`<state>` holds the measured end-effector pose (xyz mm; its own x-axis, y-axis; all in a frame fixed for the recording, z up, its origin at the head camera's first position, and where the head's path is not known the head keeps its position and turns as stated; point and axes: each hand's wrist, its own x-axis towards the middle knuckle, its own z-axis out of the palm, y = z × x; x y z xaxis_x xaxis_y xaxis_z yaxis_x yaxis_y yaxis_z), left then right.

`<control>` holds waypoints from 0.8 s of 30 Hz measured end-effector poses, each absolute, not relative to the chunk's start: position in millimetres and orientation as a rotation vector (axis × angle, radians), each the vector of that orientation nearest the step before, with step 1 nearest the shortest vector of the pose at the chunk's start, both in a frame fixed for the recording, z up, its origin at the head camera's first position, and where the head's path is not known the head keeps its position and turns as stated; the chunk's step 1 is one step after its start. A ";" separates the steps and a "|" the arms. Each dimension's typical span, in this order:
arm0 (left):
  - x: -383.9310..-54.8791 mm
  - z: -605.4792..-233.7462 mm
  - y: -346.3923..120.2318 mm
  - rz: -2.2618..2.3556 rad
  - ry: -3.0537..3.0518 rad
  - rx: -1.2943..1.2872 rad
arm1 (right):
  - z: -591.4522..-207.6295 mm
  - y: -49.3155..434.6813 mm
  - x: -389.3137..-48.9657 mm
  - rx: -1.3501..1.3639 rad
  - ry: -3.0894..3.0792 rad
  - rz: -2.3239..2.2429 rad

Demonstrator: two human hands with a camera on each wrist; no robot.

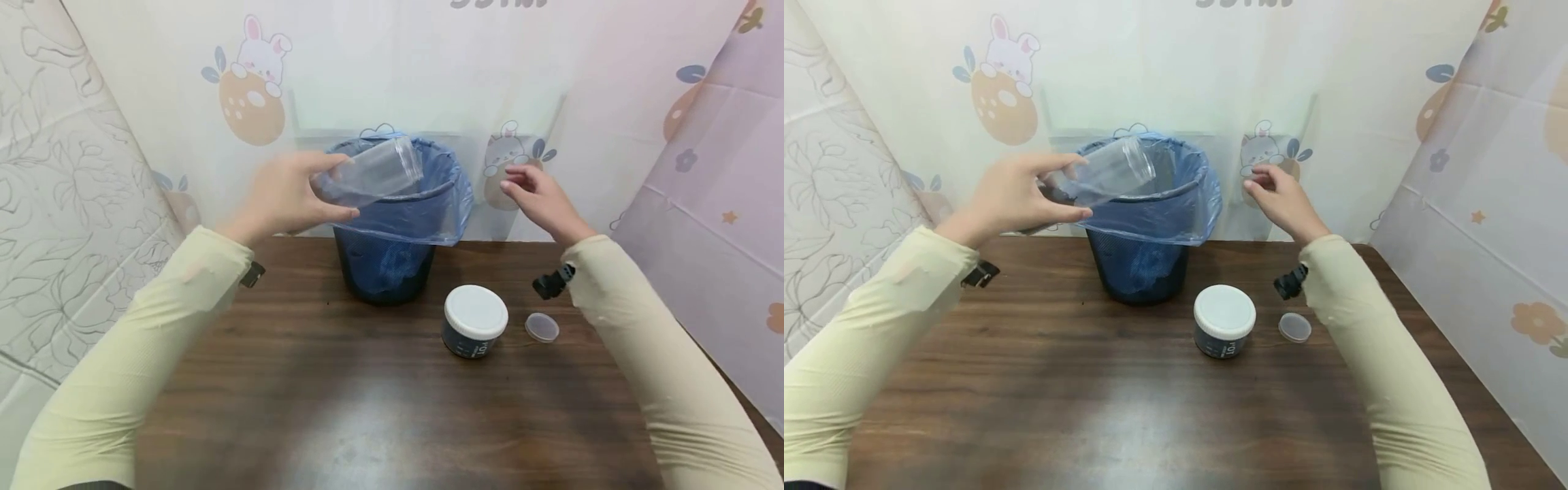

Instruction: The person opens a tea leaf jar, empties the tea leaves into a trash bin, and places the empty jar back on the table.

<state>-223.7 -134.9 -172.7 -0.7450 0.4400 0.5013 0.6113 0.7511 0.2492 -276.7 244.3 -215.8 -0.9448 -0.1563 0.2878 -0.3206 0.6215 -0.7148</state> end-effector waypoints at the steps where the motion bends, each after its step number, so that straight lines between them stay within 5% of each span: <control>1: -226.6 -168.4 -135.3 -0.555 -2.551 -0.783 | -210.9 238.0 -280.9 0.385 -2.636 1.254; 13: -268.5 -142.1 -137.9 -0.302 -2.718 -0.649 | -198.4 172.2 -327.3 0.217 -2.713 1.471; 24: -298.3 -144.4 -140.2 -0.204 -2.754 -0.643 | -203.5 142.3 -333.8 0.073 -2.692 1.579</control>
